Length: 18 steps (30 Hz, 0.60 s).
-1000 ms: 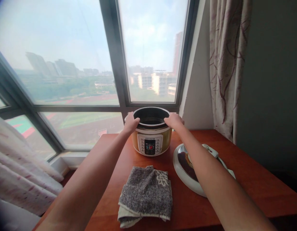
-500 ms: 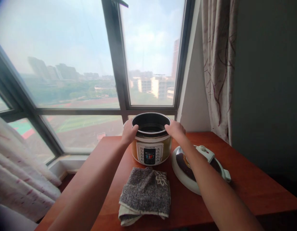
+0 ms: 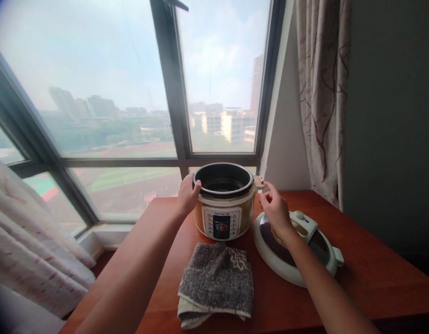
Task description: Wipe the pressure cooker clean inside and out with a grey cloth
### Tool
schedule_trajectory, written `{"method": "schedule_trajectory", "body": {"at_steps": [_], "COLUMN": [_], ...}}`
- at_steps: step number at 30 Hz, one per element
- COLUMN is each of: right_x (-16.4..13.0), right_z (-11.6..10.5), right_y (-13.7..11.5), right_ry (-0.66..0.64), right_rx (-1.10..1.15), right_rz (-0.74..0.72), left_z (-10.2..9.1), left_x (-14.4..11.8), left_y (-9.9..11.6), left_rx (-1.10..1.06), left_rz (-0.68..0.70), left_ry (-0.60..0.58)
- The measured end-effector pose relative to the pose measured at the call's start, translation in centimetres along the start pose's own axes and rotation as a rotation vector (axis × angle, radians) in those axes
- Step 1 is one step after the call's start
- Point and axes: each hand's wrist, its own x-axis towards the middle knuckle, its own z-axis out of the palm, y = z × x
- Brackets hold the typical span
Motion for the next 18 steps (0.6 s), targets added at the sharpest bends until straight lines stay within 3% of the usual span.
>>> {"method": "schedule_trajectory", "body": {"at_steps": [4, 7, 9, 14, 18], "right_x": [-1.5, -2.4, -3.1, -4.3, -4.0], "right_z": [-1.6, -2.3, -2.2, -1.3, -1.2], "right_y": [6.7, 11.0, 13.2, 16.0, 16.6], "right_ry": [0.104, 0.051, 0.049, 0.117, 0.14], "right_rx": [-0.335, -0.617, -0.682, -0.646, -0.612], "right_rz": [0.017, 0.01, -0.015, -0.242, -0.316], "left_z": [0.0, 0.2, 0.4, 0.8, 0.7], "left_x": [0.0, 0.0, 0.0, 0.1, 0.1], "left_y": [0.0, 0.0, -0.2, -0.8, -0.7], "left_rx": [-0.014, -0.02, -0.033, -0.083, -0.091], "left_rz": [-0.027, -0.043, -0.033, 0.021, 0.05], "left_ry": [-0.015, -0.016, -0.003, 0.045, 0.042]}}
